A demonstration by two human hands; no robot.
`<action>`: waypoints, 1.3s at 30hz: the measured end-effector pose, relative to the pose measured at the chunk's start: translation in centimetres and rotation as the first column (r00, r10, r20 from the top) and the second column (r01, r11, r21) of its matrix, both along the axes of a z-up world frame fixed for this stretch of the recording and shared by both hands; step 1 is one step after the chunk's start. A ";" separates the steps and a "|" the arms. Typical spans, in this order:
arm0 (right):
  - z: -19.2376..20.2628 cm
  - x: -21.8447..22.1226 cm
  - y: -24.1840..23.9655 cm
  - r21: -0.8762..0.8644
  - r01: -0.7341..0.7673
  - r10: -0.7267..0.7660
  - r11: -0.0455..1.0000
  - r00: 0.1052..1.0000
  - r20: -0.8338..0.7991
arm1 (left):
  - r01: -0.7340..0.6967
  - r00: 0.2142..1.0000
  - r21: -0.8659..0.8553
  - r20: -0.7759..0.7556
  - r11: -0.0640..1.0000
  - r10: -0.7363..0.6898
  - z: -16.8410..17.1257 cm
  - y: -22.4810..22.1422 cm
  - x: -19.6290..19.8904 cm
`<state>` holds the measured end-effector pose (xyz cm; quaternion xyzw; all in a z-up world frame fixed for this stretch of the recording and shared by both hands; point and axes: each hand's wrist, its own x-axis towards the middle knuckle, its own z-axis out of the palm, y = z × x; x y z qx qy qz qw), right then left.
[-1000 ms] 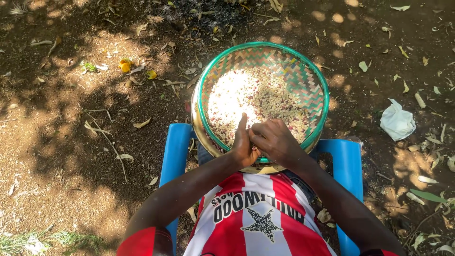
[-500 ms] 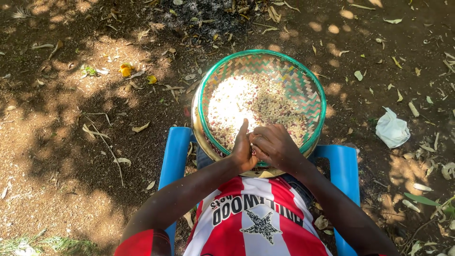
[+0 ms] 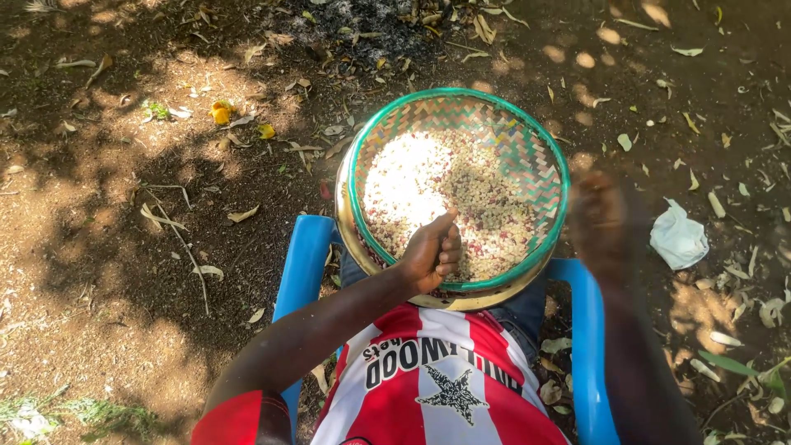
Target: Sorting and sifting grains in a woven basket by hand to remove debris
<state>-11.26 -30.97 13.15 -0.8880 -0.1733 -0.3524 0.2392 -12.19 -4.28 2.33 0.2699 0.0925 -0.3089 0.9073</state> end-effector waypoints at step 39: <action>-16.2 -3.0 7.7 -0.393 -0.617 0.400 0.681 0.764 -0.506 | 0.114 0.617 0.627 0.563 0.771 -0.549 9.1 6.6 -1.0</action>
